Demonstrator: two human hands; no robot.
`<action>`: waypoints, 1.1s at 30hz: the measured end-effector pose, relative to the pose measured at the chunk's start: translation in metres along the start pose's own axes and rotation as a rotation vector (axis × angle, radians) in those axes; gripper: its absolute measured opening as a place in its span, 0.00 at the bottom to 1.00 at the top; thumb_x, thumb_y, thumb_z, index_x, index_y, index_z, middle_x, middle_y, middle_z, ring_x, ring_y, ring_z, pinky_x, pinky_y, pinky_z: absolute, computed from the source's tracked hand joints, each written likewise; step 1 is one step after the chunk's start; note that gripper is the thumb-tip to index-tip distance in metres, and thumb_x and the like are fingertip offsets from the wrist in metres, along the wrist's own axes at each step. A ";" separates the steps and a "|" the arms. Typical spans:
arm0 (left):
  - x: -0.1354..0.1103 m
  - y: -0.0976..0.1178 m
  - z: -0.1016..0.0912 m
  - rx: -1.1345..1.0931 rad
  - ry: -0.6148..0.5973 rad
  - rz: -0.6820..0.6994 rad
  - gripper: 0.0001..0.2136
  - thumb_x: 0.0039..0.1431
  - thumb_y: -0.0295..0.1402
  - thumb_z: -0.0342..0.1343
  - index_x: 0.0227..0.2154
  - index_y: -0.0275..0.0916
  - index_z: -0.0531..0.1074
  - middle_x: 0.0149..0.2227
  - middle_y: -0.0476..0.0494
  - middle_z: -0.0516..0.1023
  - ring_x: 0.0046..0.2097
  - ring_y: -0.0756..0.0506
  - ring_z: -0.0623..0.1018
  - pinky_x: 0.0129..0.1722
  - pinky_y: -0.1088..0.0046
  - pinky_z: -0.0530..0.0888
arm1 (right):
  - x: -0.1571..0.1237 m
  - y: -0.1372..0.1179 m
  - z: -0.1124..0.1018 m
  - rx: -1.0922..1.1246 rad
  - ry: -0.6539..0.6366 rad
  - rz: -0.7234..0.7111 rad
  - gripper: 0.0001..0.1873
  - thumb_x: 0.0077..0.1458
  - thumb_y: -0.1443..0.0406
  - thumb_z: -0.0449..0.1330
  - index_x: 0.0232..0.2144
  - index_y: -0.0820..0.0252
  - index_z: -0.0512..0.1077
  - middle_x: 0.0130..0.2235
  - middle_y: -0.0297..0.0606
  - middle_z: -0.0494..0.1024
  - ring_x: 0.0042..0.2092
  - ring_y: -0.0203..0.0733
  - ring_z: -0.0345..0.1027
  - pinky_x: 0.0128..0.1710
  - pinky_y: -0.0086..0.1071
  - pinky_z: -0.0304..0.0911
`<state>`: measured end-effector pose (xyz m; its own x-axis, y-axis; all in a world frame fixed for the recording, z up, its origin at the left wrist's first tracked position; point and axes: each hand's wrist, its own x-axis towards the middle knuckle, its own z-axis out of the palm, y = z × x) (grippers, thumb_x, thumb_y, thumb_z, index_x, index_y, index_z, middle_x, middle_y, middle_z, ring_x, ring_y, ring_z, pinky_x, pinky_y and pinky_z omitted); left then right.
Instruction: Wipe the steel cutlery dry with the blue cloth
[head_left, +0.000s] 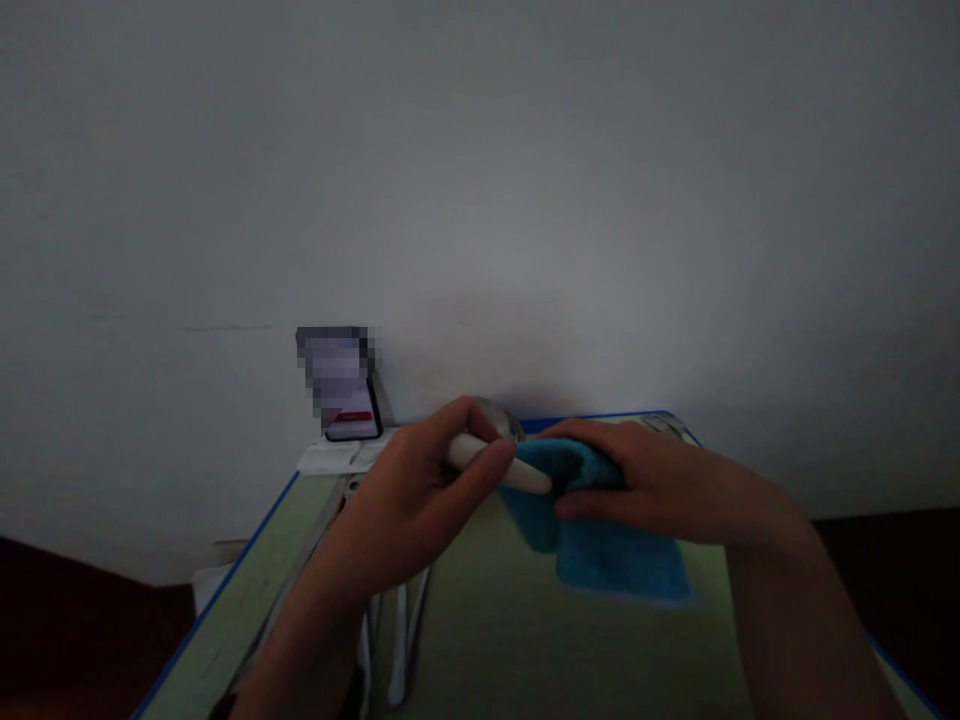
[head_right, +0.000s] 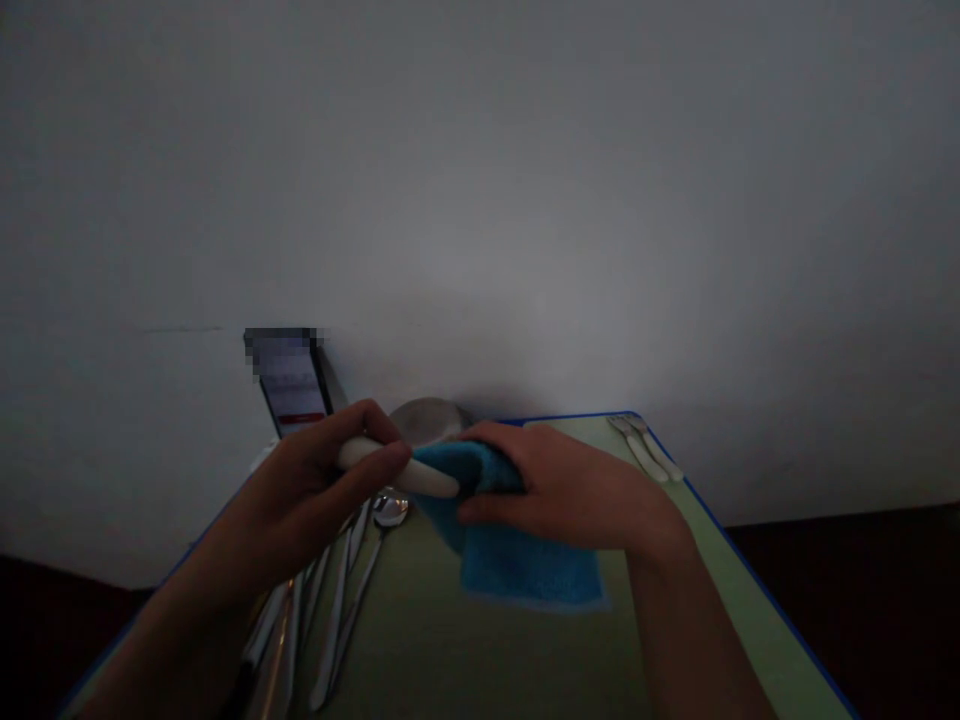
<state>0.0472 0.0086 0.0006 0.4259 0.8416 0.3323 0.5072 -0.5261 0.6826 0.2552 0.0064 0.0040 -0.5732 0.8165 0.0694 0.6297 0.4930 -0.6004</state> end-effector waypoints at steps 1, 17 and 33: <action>0.000 0.000 0.000 0.006 0.009 -0.003 0.08 0.57 0.37 0.48 0.27 0.38 0.64 0.17 0.58 0.60 0.19 0.56 0.60 0.16 0.83 0.58 | 0.000 0.001 0.001 -0.026 0.008 0.028 0.21 0.48 0.57 0.57 0.45 0.52 0.65 0.40 0.35 0.73 0.37 0.40 0.66 0.35 0.32 0.59; -0.005 -0.001 -0.011 0.027 -0.154 -0.019 0.08 0.59 0.38 0.45 0.30 0.38 0.62 0.19 0.57 0.62 0.22 0.55 0.63 0.21 0.82 0.60 | 0.011 -0.002 0.014 0.213 0.005 0.052 0.18 0.57 0.56 0.44 0.34 0.59 0.68 0.33 0.36 0.74 0.33 0.36 0.67 0.32 0.30 0.62; -0.005 -0.015 -0.012 0.226 -0.172 -0.041 0.09 0.58 0.38 0.46 0.30 0.39 0.65 0.19 0.55 0.66 0.22 0.53 0.67 0.21 0.79 0.58 | 0.019 0.020 0.022 0.185 -0.175 0.052 0.18 0.54 0.55 0.49 0.43 0.58 0.65 0.44 0.39 0.72 0.45 0.39 0.66 0.45 0.33 0.61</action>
<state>0.0279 0.0137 -0.0036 0.5131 0.8395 0.1787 0.6726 -0.5226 0.5240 0.2455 0.0255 -0.0241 -0.6352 0.7665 -0.0947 0.5627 0.3754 -0.7365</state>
